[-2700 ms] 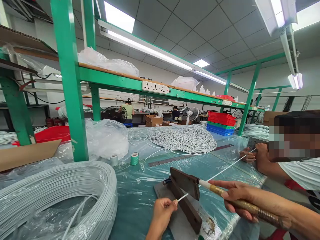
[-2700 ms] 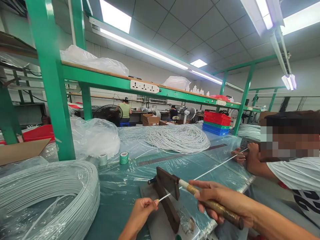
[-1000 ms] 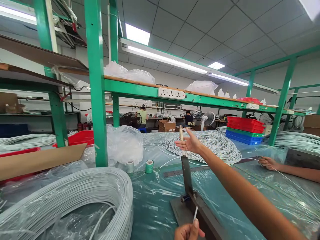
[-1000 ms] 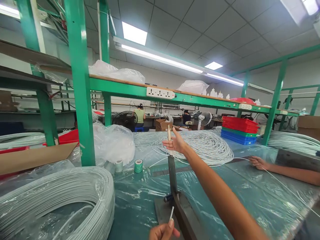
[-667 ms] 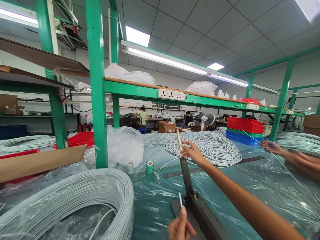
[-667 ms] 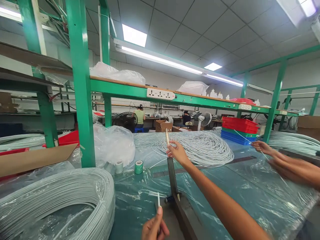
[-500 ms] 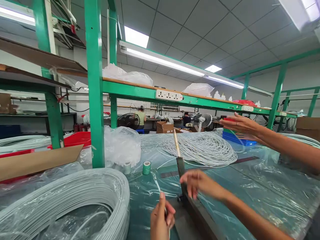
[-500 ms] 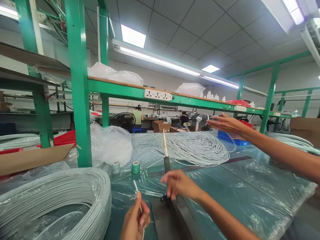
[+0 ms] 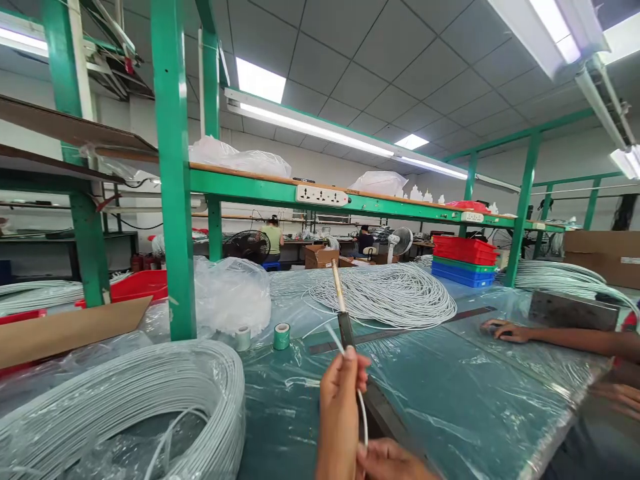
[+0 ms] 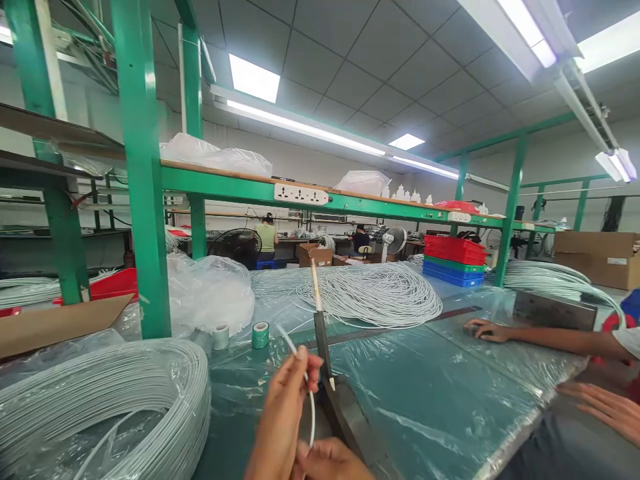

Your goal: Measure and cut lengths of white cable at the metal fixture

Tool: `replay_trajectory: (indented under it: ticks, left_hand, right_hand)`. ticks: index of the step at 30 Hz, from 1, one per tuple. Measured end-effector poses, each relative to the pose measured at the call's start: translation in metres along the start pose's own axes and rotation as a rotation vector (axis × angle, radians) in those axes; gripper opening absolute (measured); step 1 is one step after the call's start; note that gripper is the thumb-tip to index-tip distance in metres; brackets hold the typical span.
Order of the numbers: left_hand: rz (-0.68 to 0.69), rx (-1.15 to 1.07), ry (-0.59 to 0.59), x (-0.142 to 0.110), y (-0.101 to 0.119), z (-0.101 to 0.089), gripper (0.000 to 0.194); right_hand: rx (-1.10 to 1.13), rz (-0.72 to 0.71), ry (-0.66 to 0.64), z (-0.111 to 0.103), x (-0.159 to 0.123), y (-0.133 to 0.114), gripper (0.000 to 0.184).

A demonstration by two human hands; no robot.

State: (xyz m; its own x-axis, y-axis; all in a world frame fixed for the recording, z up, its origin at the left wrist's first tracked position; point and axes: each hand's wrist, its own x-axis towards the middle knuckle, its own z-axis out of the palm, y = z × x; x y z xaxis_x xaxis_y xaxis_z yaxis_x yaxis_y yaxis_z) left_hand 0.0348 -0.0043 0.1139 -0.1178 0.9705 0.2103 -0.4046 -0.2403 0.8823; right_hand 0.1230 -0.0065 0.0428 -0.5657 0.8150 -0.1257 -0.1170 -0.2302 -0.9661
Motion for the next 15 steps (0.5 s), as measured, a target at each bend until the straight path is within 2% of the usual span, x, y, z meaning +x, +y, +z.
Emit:
replay_trajectory:
  ticks: [2, 3, 5, 7, 9, 11, 13, 15]
  left_hand:
    - [0.071, 0.405, -0.119, -0.004, 0.004, -0.005, 0.039]
    - [0.118, 0.615, -0.183, -0.005, 0.005, -0.009, 0.041]
    - [0.168, 1.027, -0.306, -0.007, 0.004, -0.021, 0.036]
    - [0.132, 1.362, -0.388, -0.004, 0.001, -0.034, 0.024]
    - [0.121, 1.574, -0.387, 0.000, -0.001, -0.043, 0.019]
    - [0.183, 1.710, -0.325, 0.006, 0.003, -0.049, 0.024]
    - [0.227, 1.815, -0.244, 0.012, 0.012, -0.054, 0.031]
    - [0.215, 1.875, -0.190, 0.016, 0.022, -0.059, 0.034]
  right_hand:
    - [-0.013, -0.066, 0.100, -0.019, -0.008, -0.014, 0.053]
    - [-0.005, -0.111, 0.179, -0.034, -0.014, -0.024, 0.050]
    - [0.037, -0.222, 0.390, -0.077, -0.029, -0.046, 0.041]
    - [0.124, -0.276, 0.561, -0.128, -0.049, -0.066, 0.035]
    - [0.138, -0.319, 0.746, -0.176, -0.070, -0.078, 0.031]
    - [0.115, -0.330, 0.882, -0.214, -0.090, -0.083, 0.030]
    - [0.092, -0.322, 0.957, -0.242, -0.108, -0.082, 0.030]
    - [0.065, -0.316, 1.011, -0.263, -0.124, -0.080, 0.030]
